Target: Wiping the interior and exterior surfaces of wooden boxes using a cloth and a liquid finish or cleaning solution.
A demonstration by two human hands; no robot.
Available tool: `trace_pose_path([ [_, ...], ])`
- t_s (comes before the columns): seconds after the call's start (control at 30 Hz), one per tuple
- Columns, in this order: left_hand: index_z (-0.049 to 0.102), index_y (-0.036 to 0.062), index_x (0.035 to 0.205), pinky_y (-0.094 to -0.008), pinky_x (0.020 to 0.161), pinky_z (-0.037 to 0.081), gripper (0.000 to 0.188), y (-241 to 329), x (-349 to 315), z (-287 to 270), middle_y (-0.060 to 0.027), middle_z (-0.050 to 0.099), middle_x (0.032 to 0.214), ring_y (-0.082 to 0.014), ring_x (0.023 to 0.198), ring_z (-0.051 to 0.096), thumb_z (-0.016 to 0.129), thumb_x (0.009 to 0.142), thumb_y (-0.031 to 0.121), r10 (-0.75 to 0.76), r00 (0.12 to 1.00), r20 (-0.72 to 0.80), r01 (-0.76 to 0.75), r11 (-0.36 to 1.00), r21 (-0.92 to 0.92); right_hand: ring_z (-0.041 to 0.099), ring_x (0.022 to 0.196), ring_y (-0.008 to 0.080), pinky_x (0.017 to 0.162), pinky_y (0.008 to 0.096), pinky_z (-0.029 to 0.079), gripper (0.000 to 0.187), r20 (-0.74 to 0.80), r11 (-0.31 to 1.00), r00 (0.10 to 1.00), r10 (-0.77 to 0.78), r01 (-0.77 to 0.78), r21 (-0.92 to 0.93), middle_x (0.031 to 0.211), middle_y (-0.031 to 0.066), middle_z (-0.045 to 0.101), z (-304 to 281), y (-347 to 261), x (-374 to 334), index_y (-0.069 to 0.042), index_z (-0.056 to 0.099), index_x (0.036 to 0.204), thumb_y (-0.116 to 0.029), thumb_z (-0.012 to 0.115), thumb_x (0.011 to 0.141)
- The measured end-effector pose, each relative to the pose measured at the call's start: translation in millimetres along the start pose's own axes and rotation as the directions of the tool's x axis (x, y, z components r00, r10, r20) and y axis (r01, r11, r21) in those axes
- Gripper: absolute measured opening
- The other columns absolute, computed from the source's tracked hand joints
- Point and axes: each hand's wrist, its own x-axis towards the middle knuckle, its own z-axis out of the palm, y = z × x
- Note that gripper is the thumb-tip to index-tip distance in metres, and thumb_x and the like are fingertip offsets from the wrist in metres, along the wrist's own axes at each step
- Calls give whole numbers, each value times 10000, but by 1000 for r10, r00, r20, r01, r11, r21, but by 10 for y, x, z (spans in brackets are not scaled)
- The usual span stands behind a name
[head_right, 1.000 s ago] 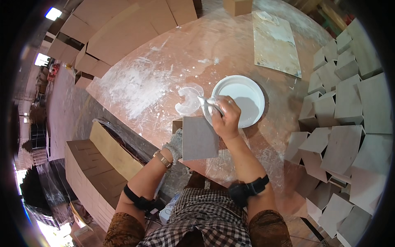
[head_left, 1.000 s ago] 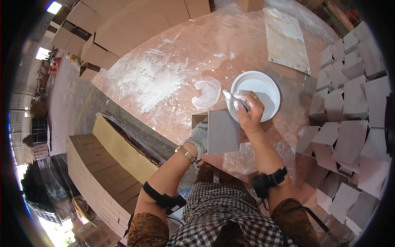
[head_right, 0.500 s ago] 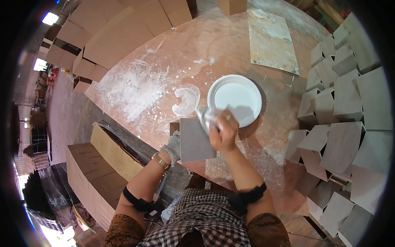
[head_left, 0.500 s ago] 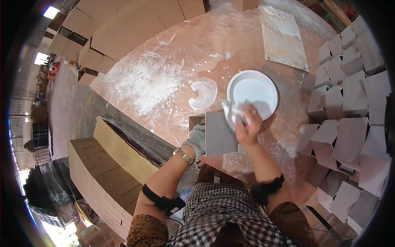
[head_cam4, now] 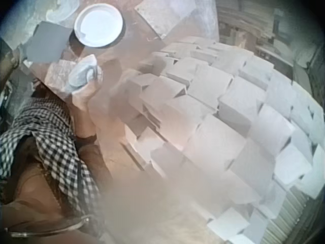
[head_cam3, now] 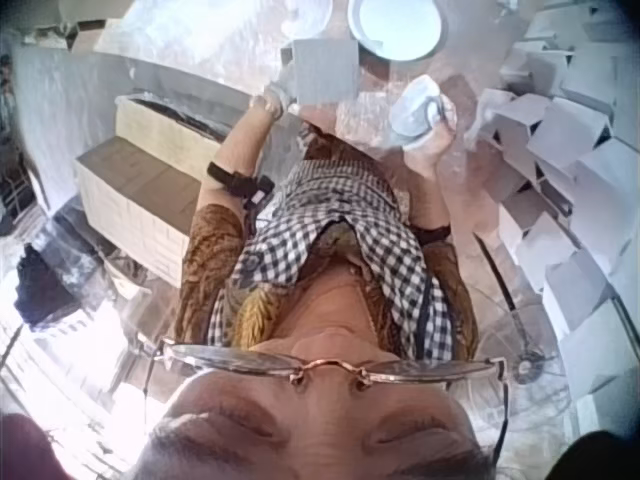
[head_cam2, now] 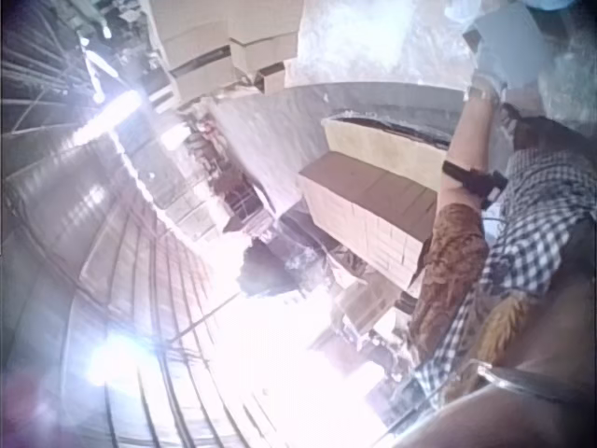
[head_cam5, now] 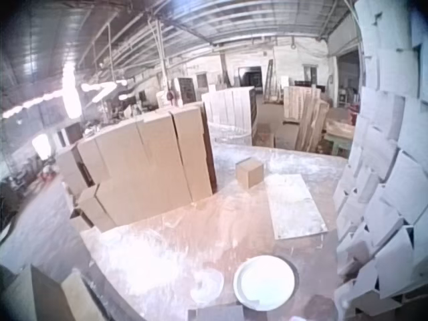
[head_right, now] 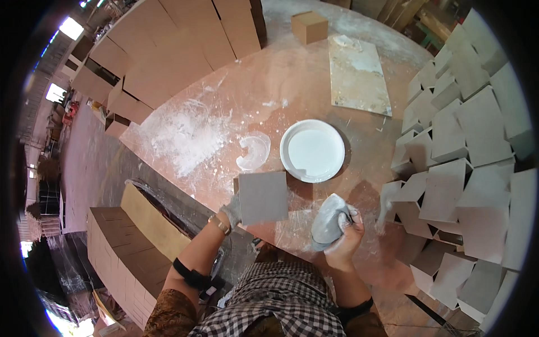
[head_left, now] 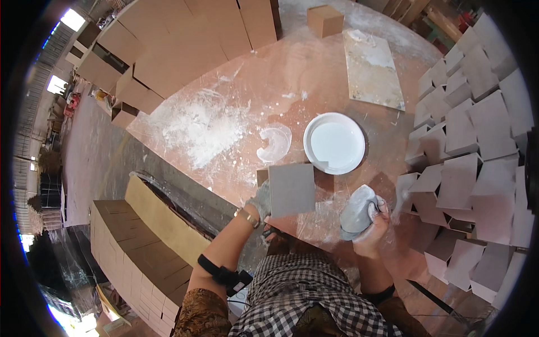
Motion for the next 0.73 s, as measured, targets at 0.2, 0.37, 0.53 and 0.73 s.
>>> trace_pose_path([
  [0.2, 466, 45, 1221, -370, 979, 340, 480, 854, -36, -558, -125, 493, 1213, -268, 1141, 445, 522, 827, 314, -40, 955, -294, -7, 987, -159, 553, 826, 136, 787, 260, 439, 239, -99, 996, 995, -25, 34, 85, 887, 32, 574, 75, -184, 37, 18, 567, 972, -48, 538, 744],
  [0.37, 431, 56, 1250, -405, 990, 325, 492, 944, -102, -695, -109, 489, 1213, -277, 1144, 441, 510, 836, 308, -69, 934, -351, 18, 989, -147, 544, 872, 139, 822, 267, 421, 240, 20, 936, 935, -353, 353, 8, 925, 62, 583, 592, -416, -9, 52, 578, 966, 25, 561, 728],
  [0.53, 443, 62, 1243, -423, 996, 318, 477, 1039, -181, -786, -99, 488, 1221, -268, 1155, 436, 505, 839, 307, -116, 921, -373, 16, 965, -262, 564, 860, 180, 791, 293, 443, 191, 240, 723, 817, -524, 575, -382, 923, 84, 599, 896, -344, -52, 37, 595, 940, -13, 564, 759],
  [0.73, 478, 68, 1208, -402, 1009, 315, 480, 1206, -243, -1175, -114, 474, 1247, -234, 1195, 415, 561, 815, 331, -289, 957, -8, 231, 783, -577, 582, 754, 259, 630, 356, 469, 115, 804, 291, 248, -540, 952, -98, 834, 136, 615, 1363, -564, -717, 2, 627, 804, -20, 558, 714],
])
